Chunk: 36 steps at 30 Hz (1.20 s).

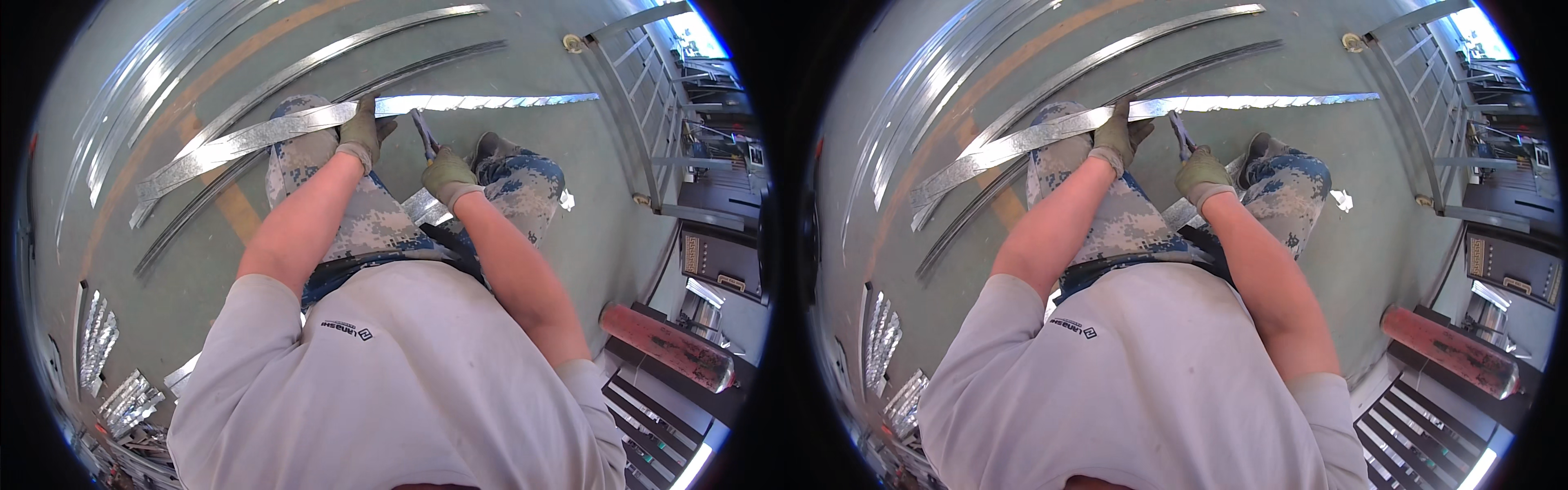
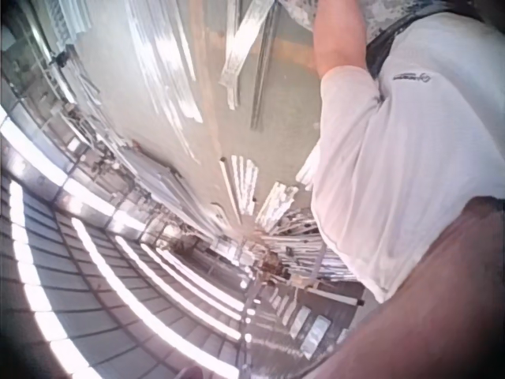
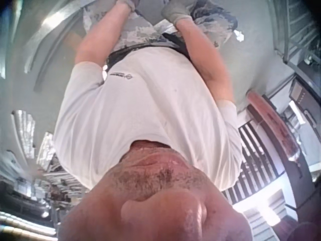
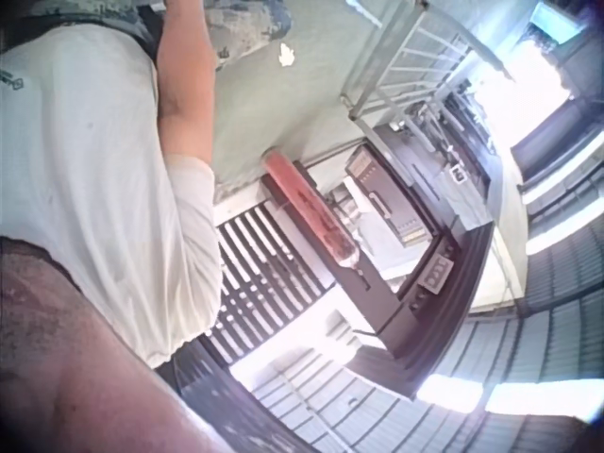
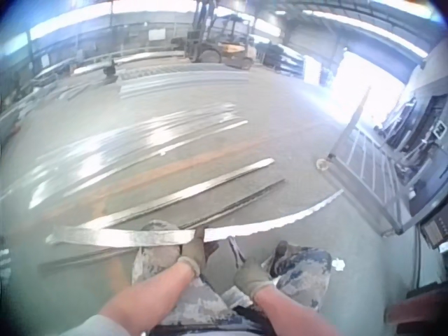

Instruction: The person sits on the floor and uses tin snips to cut a long, thin metal strip into smaller pieces. The person holds the strip with one hand and cuts it with the other, creating multiple segments.

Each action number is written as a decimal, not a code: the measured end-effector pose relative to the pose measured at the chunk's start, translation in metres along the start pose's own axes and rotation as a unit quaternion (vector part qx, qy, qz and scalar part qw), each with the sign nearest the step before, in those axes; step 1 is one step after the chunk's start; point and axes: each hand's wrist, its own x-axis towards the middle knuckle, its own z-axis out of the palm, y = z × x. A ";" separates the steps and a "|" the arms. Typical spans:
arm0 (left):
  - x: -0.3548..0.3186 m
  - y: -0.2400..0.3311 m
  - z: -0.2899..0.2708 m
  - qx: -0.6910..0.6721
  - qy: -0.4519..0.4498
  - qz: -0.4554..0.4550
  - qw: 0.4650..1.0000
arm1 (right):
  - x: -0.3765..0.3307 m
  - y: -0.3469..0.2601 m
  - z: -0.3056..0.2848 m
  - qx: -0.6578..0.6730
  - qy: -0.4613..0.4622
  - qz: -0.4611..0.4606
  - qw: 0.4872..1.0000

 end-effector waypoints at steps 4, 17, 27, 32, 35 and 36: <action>0.006 -0.002 -0.010 -0.020 0.006 -0.004 1.000 | -0.008 -0.004 -0.010 0.007 0.006 -0.006 1.000; -0.003 0.002 -0.007 -0.003 0.028 -0.003 1.000 | -0.034 0.003 0.006 0.488 -0.264 -0.012 0.832; 0.002 0.001 -0.011 -0.028 -0.015 0.002 0.999 | -0.019 -0.006 0.015 0.440 -0.260 -0.073 0.857; 0.002 -0.002 -0.016 -0.003 -0.033 0.019 0.999 | -0.028 -0.014 0.007 0.395 -0.237 -0.081 0.884; 0.000 -0.001 -0.014 -0.011 -0.028 0.020 0.999 | -0.028 -0.014 0.009 0.390 -0.231 -0.082 0.887; 0.000 0.000 -0.013 -0.011 -0.024 0.015 1.000 | -0.028 -0.015 0.009 0.389 -0.228 -0.084 0.889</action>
